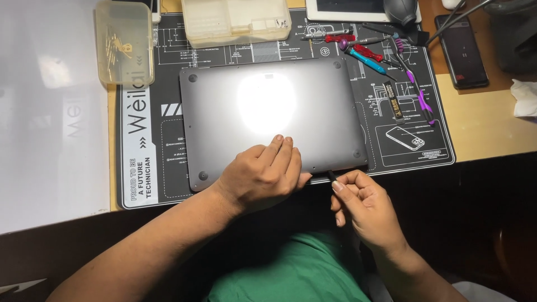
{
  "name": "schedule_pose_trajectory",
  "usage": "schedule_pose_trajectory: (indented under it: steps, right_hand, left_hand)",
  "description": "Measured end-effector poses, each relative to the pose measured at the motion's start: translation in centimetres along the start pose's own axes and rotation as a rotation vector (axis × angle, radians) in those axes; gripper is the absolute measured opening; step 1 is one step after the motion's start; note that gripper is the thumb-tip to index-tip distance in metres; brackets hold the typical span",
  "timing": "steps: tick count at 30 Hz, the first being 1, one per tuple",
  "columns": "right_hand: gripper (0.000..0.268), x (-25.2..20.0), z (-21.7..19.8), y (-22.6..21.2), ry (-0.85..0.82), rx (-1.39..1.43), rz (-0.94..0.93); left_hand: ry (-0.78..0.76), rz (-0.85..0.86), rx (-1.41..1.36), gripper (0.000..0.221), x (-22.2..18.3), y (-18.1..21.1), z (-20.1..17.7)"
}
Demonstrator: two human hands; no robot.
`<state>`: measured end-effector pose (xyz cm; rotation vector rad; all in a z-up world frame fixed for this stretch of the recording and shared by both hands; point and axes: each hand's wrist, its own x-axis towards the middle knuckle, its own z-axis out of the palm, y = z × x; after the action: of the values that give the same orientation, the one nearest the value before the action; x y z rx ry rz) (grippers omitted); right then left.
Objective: Removing the back cover of a laptop using prying tools and hands to release internal clips.
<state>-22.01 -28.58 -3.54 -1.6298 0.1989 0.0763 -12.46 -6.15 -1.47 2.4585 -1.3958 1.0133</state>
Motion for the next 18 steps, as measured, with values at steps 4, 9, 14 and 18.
schedule_pose_trajectory:
  steps: [4,9,14,18]
  right_hand:
    - [0.017,0.0,1.0,-0.1,0.020,-0.045,-0.042]
    - [0.015,0.3,2.3,-0.5,0.009,-0.070,-0.141]
    - [0.012,-0.4,3.3,-1.6,0.027,0.035,0.099]
    - [0.012,-0.8,3.8,-1.4,0.064,0.127,0.112]
  left_hand:
    - [0.007,0.022,-0.008,0.047,0.1,0.1,-0.2]
    - [0.070,0.021,-0.032,0.035,0.1,0.2,-0.4]
    - [0.127,-0.033,0.014,0.046,-0.8,-0.4,-1.9]
    - [0.014,-0.133,-0.005,0.038,-2.8,-1.2,-4.0]
